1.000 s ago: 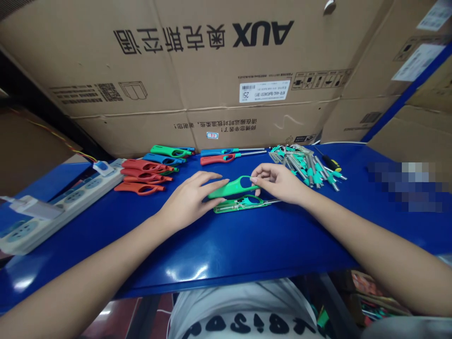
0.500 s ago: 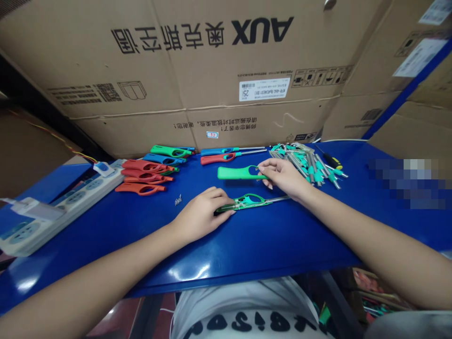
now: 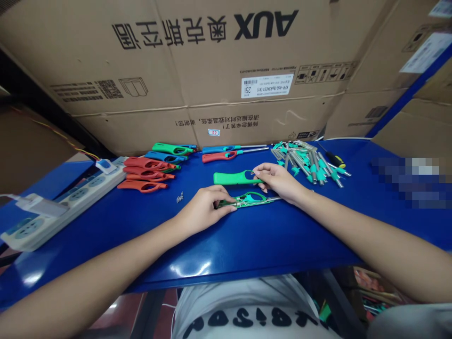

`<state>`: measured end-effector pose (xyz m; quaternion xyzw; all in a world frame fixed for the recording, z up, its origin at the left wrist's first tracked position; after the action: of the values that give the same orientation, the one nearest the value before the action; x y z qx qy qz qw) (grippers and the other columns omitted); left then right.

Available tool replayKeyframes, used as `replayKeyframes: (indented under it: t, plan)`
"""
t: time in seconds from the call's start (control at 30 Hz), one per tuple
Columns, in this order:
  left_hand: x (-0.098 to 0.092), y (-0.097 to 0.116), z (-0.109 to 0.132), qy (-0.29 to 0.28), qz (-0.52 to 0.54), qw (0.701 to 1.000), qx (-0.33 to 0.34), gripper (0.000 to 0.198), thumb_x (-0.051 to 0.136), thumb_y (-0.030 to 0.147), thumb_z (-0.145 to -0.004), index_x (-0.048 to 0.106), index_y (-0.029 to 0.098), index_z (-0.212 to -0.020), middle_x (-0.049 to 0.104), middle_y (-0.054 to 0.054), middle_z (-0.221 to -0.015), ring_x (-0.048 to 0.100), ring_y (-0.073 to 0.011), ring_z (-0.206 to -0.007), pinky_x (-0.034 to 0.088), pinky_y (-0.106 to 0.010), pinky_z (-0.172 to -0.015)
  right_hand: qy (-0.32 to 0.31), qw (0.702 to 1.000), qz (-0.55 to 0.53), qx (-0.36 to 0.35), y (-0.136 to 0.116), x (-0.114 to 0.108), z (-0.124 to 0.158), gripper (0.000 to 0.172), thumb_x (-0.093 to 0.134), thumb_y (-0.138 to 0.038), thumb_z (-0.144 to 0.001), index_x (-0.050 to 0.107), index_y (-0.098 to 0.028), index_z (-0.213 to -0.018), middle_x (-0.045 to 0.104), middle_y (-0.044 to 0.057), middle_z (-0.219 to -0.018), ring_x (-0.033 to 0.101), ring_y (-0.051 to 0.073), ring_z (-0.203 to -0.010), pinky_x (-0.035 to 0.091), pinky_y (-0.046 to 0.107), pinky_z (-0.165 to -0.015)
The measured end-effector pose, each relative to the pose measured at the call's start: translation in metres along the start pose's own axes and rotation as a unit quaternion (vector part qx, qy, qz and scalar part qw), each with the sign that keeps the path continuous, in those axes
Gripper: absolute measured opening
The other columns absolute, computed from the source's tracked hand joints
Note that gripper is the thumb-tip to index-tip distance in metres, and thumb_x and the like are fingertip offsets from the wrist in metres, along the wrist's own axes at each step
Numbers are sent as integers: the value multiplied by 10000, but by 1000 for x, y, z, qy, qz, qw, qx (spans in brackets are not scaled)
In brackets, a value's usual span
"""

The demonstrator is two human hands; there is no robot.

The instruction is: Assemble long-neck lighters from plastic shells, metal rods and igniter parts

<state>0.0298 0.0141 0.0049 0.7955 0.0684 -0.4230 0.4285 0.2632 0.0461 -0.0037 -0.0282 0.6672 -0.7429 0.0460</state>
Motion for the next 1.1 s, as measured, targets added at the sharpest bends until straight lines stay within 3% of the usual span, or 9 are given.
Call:
replayKeyframes:
  t: [0.33,0.6,0.87,1.0,1.1]
  plan:
    - [-2,4,3,0,-6,1000,24,186,632,245,-949,808,190,-976,713,-55,-879,656,-136,-734,502,-242,-651,-14,1000,-25,-5,4,-4,-3,102,690,-198,-855,593,-175,-873,633,-22,-663,501,61,-456,422,186,-424]
    - [3,-2,0,24,8,999,-24,110,727,203,-864,809,184,-934,716,-38,-822,542,-99,-602,413,-220,-550,-11,1000,-21,1,3,-3,-3,86,671,-158,-865,585,-165,-865,627,-27,-660,497,56,-439,417,187,-426]
    - [-6,5,3,58,-27,998,-11,113,715,241,-869,786,166,-916,692,-21,-799,582,-97,-605,469,-214,-568,-15,998,-53,-4,4,-6,-3,219,782,-266,-780,622,-158,-883,634,-17,-700,508,59,-474,424,197,-431]
    - [-26,10,3,153,-90,983,38,216,649,304,-926,743,167,-1064,699,-71,-1021,658,-147,-778,554,-252,-660,-27,997,-58,-44,1,-6,1,339,820,-374,-733,666,-159,-945,632,-14,-750,488,57,-483,431,215,-439]
    - [-35,10,0,160,-193,962,106,310,654,308,-937,683,209,-1229,670,-104,-1215,617,-255,-1125,526,-434,-980,-57,995,-40,-67,-1,-5,6,398,805,-435,-745,684,-164,-1009,635,-9,-779,493,63,-502,444,229,-459]
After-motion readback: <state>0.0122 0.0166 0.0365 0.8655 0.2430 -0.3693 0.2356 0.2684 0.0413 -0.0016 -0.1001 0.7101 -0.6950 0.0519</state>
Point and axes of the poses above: each hand's wrist, its own z-axis away from the middle knuckle, its own x-axis out of the palm, y = z × x, the point moved 1 cm from there along -z, towards the middle knuckle
